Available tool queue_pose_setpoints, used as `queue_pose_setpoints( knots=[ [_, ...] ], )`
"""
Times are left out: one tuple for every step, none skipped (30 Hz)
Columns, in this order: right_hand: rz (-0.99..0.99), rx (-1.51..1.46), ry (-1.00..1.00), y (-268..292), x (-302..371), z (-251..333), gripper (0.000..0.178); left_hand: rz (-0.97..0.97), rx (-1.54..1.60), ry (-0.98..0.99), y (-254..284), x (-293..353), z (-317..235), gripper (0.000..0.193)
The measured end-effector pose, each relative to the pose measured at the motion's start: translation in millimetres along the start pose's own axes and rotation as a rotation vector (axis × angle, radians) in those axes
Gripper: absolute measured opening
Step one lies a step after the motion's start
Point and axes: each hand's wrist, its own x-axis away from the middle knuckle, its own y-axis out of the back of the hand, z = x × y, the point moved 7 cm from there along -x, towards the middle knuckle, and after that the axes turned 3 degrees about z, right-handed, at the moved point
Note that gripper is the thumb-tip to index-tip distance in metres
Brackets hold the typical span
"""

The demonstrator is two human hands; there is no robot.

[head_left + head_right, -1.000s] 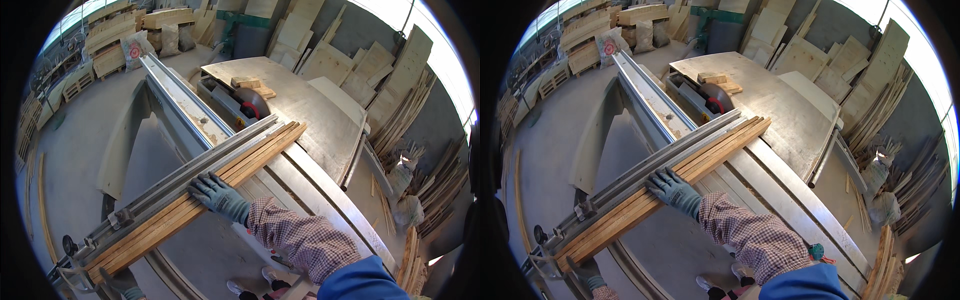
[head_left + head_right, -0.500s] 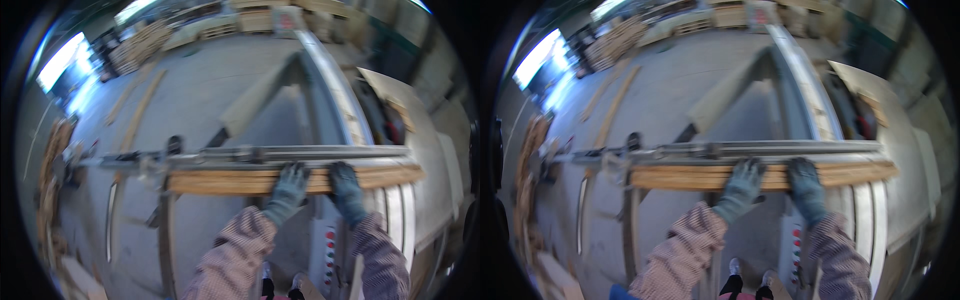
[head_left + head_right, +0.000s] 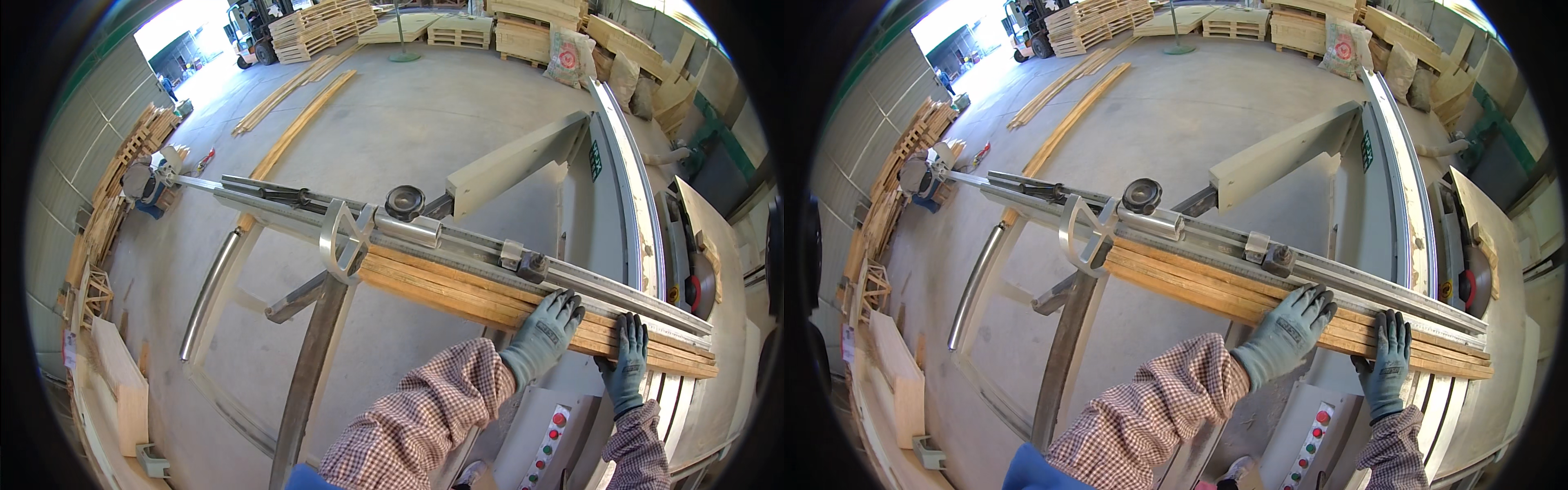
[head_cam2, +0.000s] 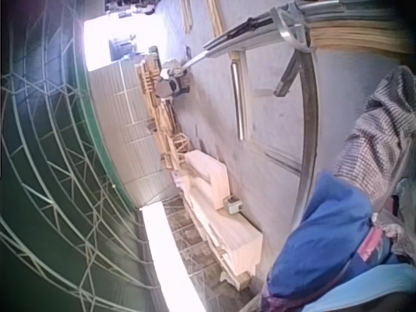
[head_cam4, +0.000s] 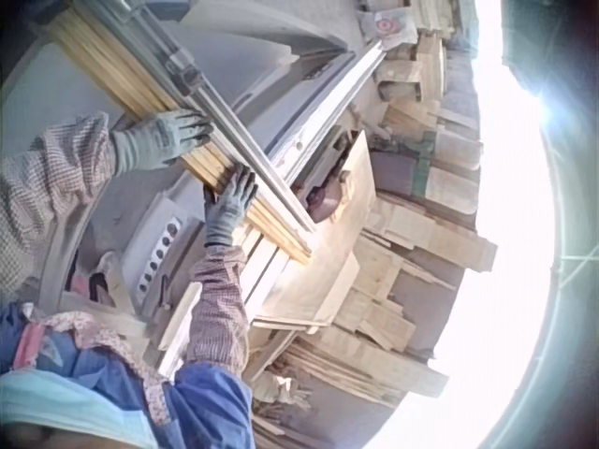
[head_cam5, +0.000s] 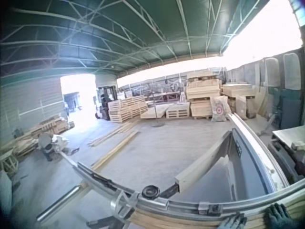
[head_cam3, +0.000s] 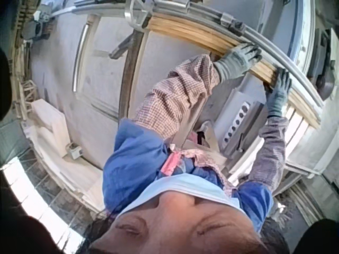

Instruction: The person uses a sliding table saw to cut multiple wooden planks into shorter pieces. They position each plank against the fence, slide the saw carriage to make the cut, and then stack the finished pieces on the table.

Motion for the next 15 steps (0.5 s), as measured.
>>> queue_pose_setpoints(
  knots=[
    [-0.011, 0.001, 0.002, -0.3, 0.6, -2.8, 0.096, 0.058, -0.087, 0.041, 4.0, -5.1, -9.7, 0.079],
    [-0.017, -0.008, -0.002, 1.6, -0.6, 0.0, 0.096, 0.117, -0.177, 0.091, 3.5, -6.6, -14.5, 0.079],
    [-0.017, -0.005, 0.000, 2.1, -1.0, 2.5, 0.094, 0.096, -0.166, 0.052, 1.5, -11.8, -23.5, 0.079],
    [-0.015, -0.001, 0.000, 0.8, -1.4, 4.1, 0.093, 0.077, -0.153, 0.011, -2.6, -20.2, -35.0, 0.079],
    [-0.012, 0.010, -0.008, -2.5, -0.4, 1.4, 0.092, 0.055, -0.135, -0.041, -11.6, -33.4, -50.1, 0.079],
    [-0.050, 0.039, 0.024, -4.9, 0.1, 3.1, 0.089, -0.043, -0.181, -0.007, -13.8, -41.9, -55.2, 0.079],
    [-0.025, 0.067, 0.000, -7.3, 0.5, 3.9, 0.089, 0.145, -0.179, 0.025, -35.2, -52.8, -58.4, 0.079],
    [-0.004, 0.061, -0.023, -5.4, 0.7, 5.8, 0.090, 0.132, -0.199, 0.006, -43.3, -58.2, -55.7, 0.080],
    [0.015, 0.046, -0.052, -4.0, 2.0, 4.8, 0.091, 0.126, -0.226, -0.018, -39.0, -61.1, -54.1, 0.080],
    [0.014, 0.037, -0.034, -4.4, 3.0, 3.7, 0.094, 0.148, -0.155, -0.015, -36.0, -59.6, -50.0, 0.080],
    [-0.010, 0.037, -0.004, -4.0, 2.8, 3.1, 0.096, 0.066, -0.126, -0.013, -37.2, -59.9, -47.3, 0.076],
    [0.009, 0.018, -0.004, -3.6, 2.6, 5.1, 0.097, 0.018, -0.133, 0.002, -40.1, -58.6, -43.2, 0.073],
    [0.024, 0.004, -0.022, 0.5, 1.4, 3.0, 0.098, -0.030, -0.138, -0.002, -44.3, -62.5, -42.9, 0.070],
    [0.087, -0.006, -0.008, 6.4, 1.9, -3.6, 0.096, -0.060, -0.176, 0.022, -50.3, -64.8, -40.8, 0.069],
    [0.089, -0.075, 0.083, 7.0, 2.2, -6.1, 0.093, -0.090, -0.213, 0.045, -55.7, -61.1, -34.7, 0.067]
  ],
)
